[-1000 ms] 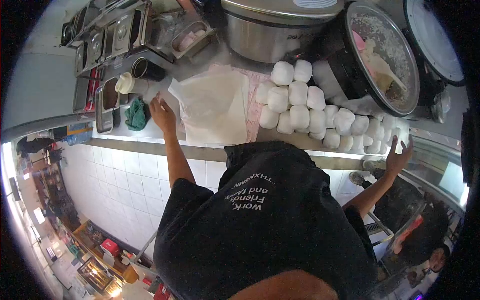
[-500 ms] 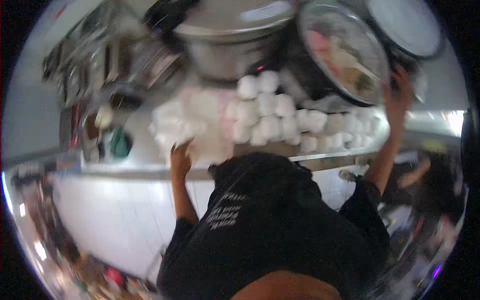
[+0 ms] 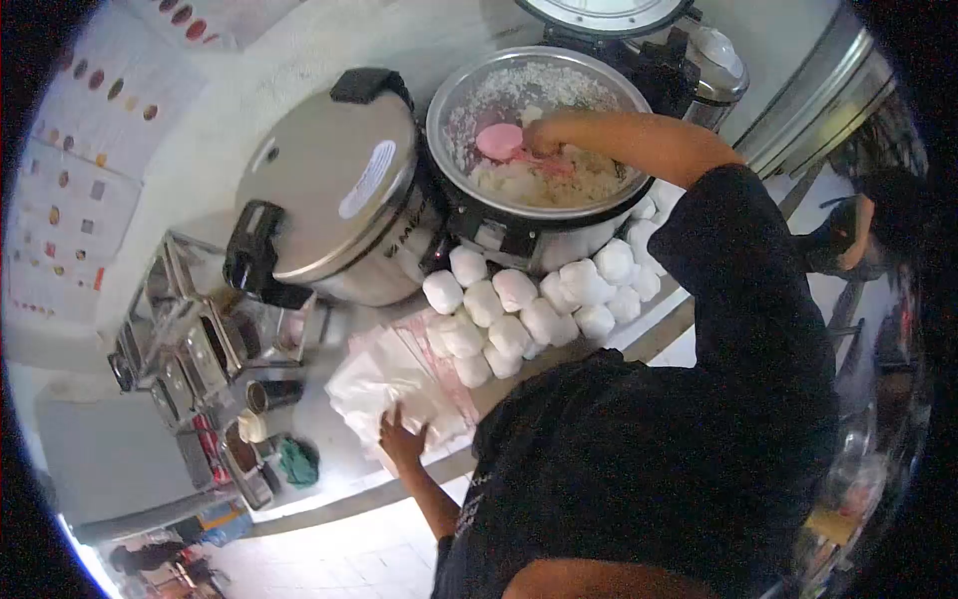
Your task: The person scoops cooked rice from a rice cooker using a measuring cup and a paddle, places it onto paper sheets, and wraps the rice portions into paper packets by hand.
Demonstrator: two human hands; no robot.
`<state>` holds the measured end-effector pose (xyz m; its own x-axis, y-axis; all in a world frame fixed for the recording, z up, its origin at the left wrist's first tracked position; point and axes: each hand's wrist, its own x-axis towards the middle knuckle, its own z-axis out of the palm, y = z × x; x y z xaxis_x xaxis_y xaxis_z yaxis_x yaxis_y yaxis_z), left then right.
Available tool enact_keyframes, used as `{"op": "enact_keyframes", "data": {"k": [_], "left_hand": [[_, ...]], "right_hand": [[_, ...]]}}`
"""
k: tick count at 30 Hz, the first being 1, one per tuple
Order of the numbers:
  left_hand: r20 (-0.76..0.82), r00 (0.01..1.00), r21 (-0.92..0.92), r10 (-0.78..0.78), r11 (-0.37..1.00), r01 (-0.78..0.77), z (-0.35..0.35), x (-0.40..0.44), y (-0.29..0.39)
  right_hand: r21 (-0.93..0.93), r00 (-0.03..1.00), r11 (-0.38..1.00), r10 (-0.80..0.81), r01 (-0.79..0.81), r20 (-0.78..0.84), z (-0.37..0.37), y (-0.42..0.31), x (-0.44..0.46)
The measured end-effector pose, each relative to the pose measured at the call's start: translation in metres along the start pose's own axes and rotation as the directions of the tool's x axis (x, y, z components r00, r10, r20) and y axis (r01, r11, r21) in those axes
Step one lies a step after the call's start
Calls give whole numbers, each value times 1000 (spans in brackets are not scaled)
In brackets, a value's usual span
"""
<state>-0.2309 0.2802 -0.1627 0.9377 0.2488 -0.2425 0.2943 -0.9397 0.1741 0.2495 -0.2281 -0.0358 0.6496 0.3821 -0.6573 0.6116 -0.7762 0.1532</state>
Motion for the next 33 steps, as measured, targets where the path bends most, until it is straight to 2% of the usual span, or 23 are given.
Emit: {"op": "enact_keyframes", "data": {"k": [2,3,4,5,7,9,10,12,14,15,17,19,20,21,24,27,28,31,33], "left_hand": [[-29,992,-117,124,985,-127,4,-3,-6],[12,983,-136,181,975,-178,2,-5,-6],[67,991,-76,113,991,-108,-18,-10,16],[123,992,-12,41,999,-40,-38,-16,35],[-59,998,-42,31,999,-33,-43,-18,42],[-234,972,-114,14,993,-41,-56,-15,53],[-292,956,-158,9,986,-58,-68,-10,63],[-388,922,-259,18,957,-128,-103,0,102],[-451,882,-269,135,922,-278,-124,19,140],[-478,855,-284,201,886,-367,-134,29,163],[-419,887,-523,194,747,-410,-149,45,218],[-453,836,-684,310,480,-549,-163,57,274],[-427,816,-679,389,458,-574,-174,63,302],[-395,791,-679,467,432,-593,-180,67,324],[-445,802,-621,398,508,-597,-163,73,369],[-527,785,-542,325,584,-605,-137,83,370],[-664,655,-433,360,529,-730,-129,89,368],[-523,785,-515,333,610,-602,-144,83,373],[-513,797,-543,318,599,-589,-141,84,372]], "right_hand": [[185,999,982,31,-26,-24,21,24,31],[295,991,950,124,-103,-55,20,19,24],[403,974,899,216,-170,-70,20,15,17],[536,976,834,201,-128,-79,21,13,12],[759,979,649,179,-43,-97,19,18,-1],[460,978,871,206,-171,-27,-5,19,-6],[274,975,938,221,-214,6,-16,20,-12],[17,959,999,53,-51,-277,-31,19,-52],[282,838,959,153,1,-524,-20,30,-46],[257,823,966,140,8,-551,-20,32,-42],[209,793,977,106,27,-600,-24,31,-38],[10,815,997,-60,80,-576,-17,27,-39],[-86,820,990,-141,112,-554,-15,21,-42],[-87,832,988,-154,127,-533,-14,15,-42],[-133,885,977,-206,165,-416,-24,6,-62],[-175,922,960,-263,221,-283,-34,3,-79],[-152,923,957,-280,247,-263,-27,5,-84],[-38,920,948,-317,317,-229,-11,3,-100],[26,921,938,-335,347,-201,-16,-2,-118]]}}
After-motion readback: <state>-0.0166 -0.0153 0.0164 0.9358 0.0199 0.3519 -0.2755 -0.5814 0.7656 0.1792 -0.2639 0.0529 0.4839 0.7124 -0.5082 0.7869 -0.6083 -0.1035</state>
